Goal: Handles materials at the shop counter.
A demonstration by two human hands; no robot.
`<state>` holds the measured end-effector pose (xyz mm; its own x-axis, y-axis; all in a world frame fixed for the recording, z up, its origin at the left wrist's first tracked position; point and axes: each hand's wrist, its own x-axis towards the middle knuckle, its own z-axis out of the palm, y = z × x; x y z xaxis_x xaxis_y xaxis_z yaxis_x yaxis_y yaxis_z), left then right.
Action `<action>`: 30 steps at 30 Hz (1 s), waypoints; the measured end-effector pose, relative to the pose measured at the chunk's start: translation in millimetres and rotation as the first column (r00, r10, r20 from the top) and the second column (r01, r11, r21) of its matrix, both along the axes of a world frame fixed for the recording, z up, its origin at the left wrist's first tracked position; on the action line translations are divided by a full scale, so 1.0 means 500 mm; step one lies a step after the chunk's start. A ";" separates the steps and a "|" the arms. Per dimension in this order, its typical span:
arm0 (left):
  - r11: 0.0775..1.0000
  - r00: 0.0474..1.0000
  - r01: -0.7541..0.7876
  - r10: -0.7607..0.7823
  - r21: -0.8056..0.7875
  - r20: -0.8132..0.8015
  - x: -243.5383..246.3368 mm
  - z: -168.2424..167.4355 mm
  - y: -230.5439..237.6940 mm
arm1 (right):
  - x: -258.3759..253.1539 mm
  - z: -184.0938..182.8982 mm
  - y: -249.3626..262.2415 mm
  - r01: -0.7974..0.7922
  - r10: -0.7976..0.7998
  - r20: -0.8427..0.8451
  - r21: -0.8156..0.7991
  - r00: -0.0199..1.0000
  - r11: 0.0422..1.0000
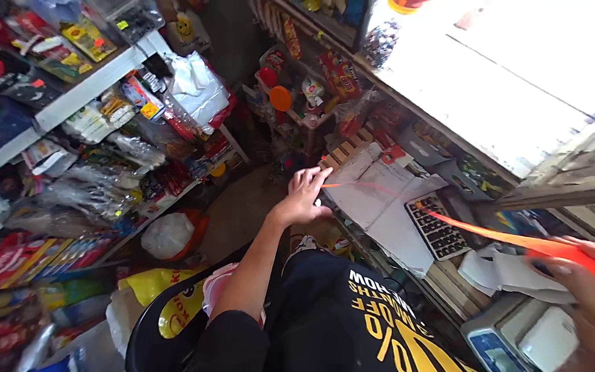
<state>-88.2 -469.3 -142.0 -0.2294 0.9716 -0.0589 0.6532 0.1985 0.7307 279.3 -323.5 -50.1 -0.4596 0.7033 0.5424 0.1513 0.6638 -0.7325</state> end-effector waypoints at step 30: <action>0.815 -0.007 0.231 -0.544 0.531 0.839 0.276 0.161 0.131 | -0.124 -0.030 -0.064 -0.407 0.249 -0.582 -0.156 0.774 0.900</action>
<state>50.0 -404.0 -61.3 0.2829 0.9055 0.3163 -0.6695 -0.0498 0.7411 217.2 -355.7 -65.0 -0.3795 0.7123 0.5904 -0.5080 0.3729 -0.7765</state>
